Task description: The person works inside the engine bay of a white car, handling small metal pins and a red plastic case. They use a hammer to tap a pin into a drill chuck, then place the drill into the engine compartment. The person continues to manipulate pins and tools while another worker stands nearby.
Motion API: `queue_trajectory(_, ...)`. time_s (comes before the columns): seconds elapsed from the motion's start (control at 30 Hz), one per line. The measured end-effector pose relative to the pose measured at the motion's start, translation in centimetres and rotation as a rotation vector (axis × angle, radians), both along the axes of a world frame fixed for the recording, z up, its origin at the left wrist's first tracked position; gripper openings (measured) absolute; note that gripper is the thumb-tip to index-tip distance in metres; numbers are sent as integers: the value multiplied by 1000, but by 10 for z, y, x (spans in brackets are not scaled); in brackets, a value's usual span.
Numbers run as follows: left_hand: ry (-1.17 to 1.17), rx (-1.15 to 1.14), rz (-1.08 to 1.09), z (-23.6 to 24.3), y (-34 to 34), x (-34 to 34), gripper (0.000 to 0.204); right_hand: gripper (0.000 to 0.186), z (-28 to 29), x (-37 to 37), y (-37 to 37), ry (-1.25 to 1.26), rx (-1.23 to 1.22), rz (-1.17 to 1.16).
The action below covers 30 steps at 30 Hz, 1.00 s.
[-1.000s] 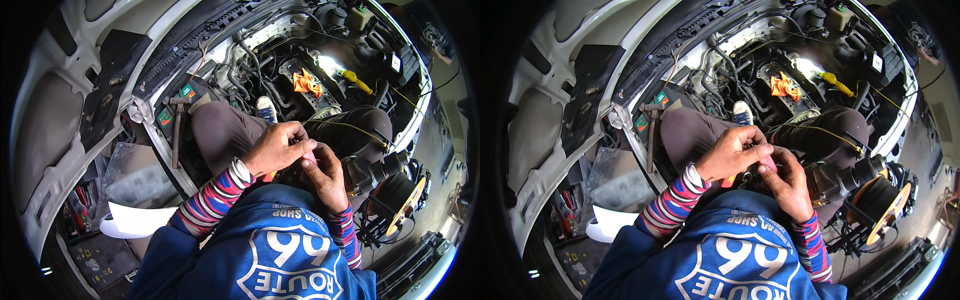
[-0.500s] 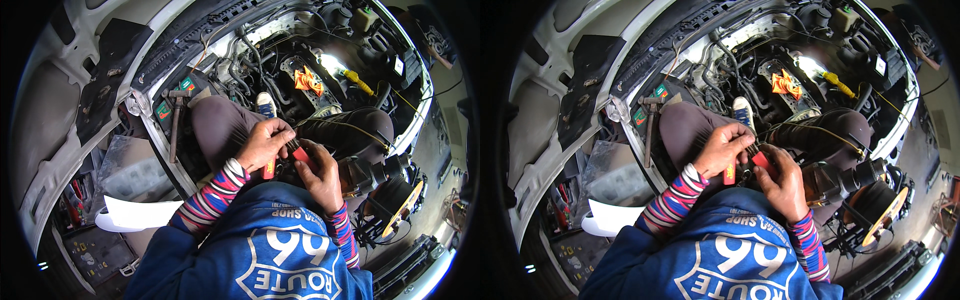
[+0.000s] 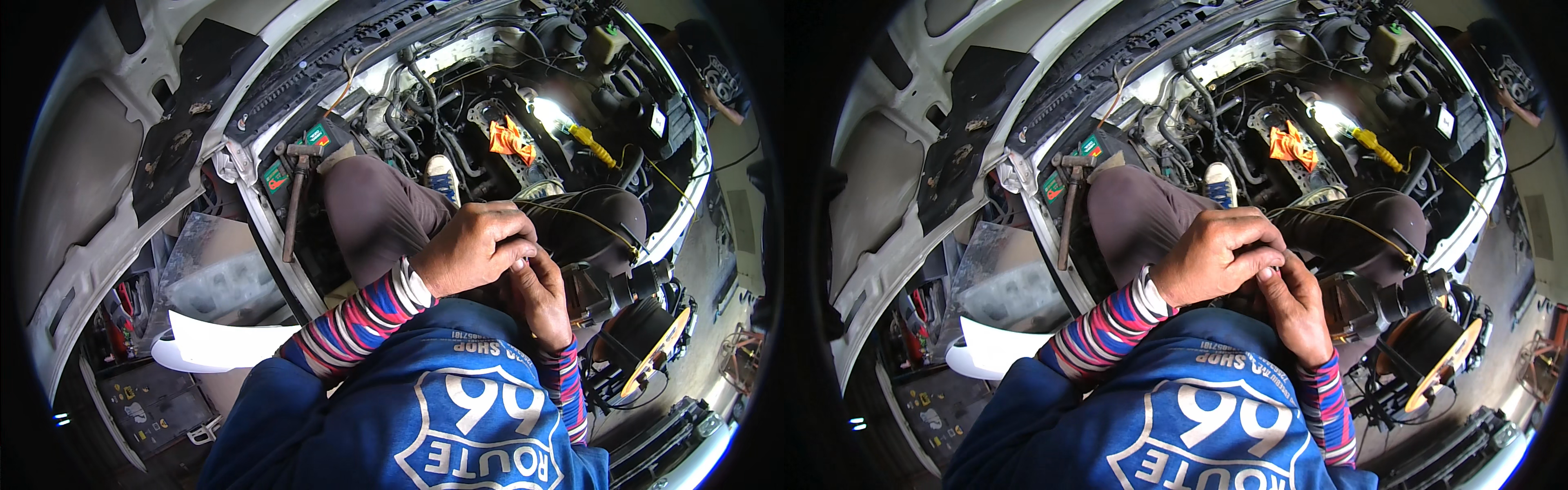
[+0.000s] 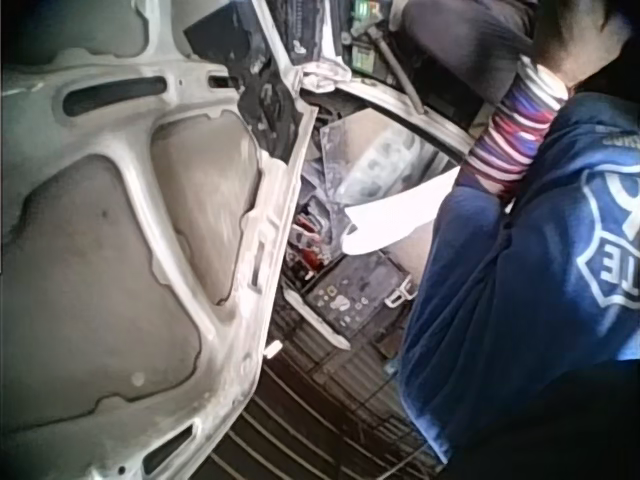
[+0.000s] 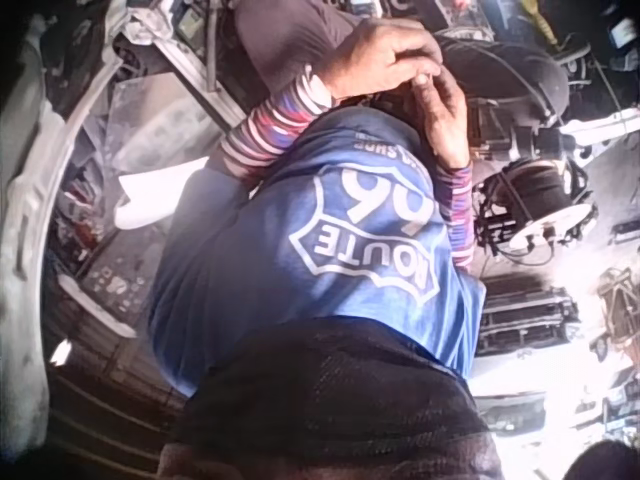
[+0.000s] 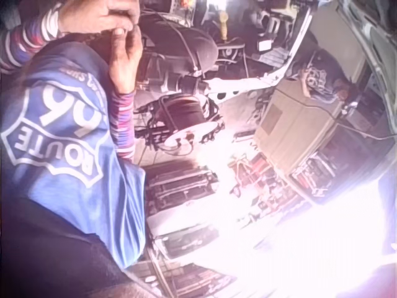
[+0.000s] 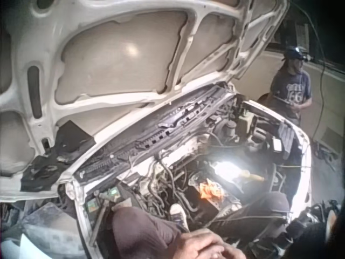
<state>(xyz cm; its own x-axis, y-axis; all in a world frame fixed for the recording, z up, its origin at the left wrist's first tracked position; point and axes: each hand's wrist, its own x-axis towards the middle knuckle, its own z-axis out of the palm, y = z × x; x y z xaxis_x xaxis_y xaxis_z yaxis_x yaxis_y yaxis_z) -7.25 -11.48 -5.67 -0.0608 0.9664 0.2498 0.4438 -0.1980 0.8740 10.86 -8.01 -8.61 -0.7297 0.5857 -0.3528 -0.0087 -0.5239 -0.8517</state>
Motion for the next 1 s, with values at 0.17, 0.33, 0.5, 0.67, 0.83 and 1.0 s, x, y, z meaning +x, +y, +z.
queue_trajectory(0.17, -121, -93, 45, 6, -4, -1, 15, 23, 0, -2, -2, 8, -32, -24)
queue_trajectory(0.33, -495, -270, 356, 9, -19, -38, 19, 26, -1, 0, 0, -3, -71, -7)
queue_trajectory(0.5, -508, 3, 962, -3, -69, -161, 19, 26, 1, -4, -3, 38, -98, -131)
queue_trajectory(0.67, 504, -618, 1078, -51, -132, -268, 35, 26, 7, -7, -3, 33, -127, -210)
queue_trajectory(0.83, 660, -942, 943, -82, -153, -298, 39, 31, 8, -8, -2, -5, -124, -176)
queue_trajectory(1.0, 546, -805, 1113, -75, -155, -291, 32, 31, 9, -14, -4, -24, -126, -223)
